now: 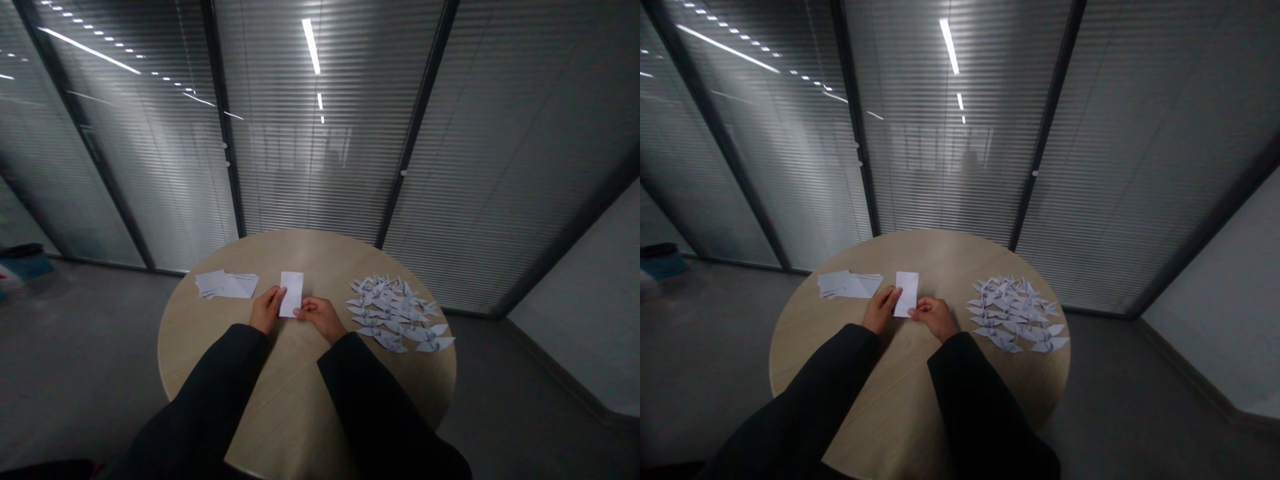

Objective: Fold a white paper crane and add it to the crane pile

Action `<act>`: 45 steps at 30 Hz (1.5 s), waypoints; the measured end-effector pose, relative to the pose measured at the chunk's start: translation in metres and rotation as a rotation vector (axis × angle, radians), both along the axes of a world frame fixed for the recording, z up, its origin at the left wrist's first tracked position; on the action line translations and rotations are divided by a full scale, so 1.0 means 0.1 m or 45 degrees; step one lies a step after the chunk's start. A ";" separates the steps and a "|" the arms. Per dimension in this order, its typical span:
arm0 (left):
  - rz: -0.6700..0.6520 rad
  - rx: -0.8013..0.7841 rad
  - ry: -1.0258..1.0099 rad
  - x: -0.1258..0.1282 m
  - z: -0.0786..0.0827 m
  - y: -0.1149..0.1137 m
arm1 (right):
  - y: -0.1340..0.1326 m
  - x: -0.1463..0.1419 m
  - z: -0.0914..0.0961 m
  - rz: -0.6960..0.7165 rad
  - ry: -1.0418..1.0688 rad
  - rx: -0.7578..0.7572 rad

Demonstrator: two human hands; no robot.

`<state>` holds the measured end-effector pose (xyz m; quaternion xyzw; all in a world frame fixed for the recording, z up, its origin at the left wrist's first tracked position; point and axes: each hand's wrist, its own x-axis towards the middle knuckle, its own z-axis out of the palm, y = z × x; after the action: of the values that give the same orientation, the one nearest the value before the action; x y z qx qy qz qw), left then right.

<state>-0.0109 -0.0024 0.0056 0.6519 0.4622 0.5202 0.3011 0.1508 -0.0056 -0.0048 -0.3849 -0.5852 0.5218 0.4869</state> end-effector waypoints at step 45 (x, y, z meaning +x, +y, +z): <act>-0.482 -0.438 -0.446 0.11 -0.09 0.03 | 0.00 0.06 -0.01 -0.606 -0.485 0.768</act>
<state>0.0003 0.0009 -0.0034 0.5663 0.3550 0.4734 0.5737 0.1565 -0.0061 -0.0061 -0.4391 -0.6859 0.1202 0.5678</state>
